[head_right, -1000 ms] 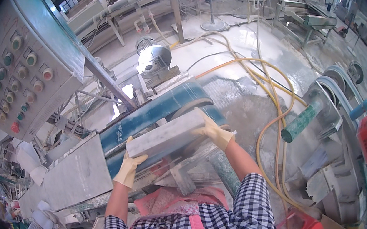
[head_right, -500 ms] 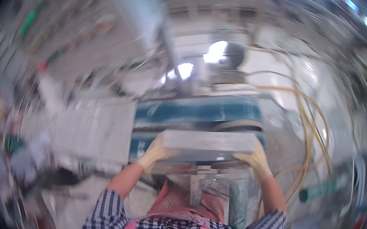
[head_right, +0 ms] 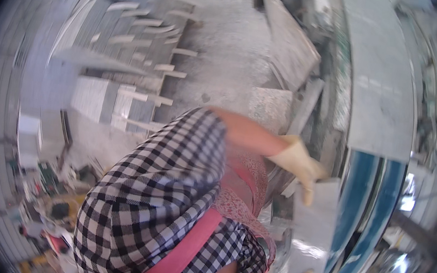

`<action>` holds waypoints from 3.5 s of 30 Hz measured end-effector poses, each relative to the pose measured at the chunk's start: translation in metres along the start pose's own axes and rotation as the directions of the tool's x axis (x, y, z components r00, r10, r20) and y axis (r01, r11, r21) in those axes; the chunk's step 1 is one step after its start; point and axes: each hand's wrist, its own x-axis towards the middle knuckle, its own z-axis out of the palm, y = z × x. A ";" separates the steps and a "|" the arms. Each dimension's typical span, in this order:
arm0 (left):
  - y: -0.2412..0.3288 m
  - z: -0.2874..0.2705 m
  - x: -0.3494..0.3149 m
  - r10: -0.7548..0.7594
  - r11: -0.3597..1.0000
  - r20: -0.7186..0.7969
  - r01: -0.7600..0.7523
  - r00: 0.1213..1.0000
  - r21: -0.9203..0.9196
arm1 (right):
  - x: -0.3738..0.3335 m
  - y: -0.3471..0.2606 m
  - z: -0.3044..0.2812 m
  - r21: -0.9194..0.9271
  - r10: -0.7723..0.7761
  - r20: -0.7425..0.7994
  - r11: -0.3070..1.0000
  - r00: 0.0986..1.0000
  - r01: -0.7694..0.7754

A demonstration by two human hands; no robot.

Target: The person repeatedly picks up rectangular tiles, places them on a grinding machine, and rubs the surface with a tool. After each tile, they stack it on a growing pile nearby. The process is repeated for multiple tiles throughout the clip.

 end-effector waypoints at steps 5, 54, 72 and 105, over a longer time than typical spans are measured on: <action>-0.041 0.025 -0.254 -0.175 0.920 -0.519 -0.050 0.837 -0.390 | -0.025 0.007 0.159 -0.497 0.157 0.599 0.842 0.785 0.211; -0.628 0.293 -0.776 -0.889 0.340 -0.128 -0.820 -0.440 0.461 | -0.497 0.785 0.802 0.429 0.874 0.342 0.182 -0.346 0.885; -0.592 0.263 -0.798 -0.860 0.496 0.153 -0.868 -0.486 0.033 | -0.499 0.803 0.819 0.111 0.885 0.425 0.155 -0.188 0.982; -0.503 0.277 -0.780 -0.846 0.468 0.155 -0.850 -0.510 -0.241 | -0.446 0.782 0.754 0.189 0.850 0.382 0.312 -0.362 0.931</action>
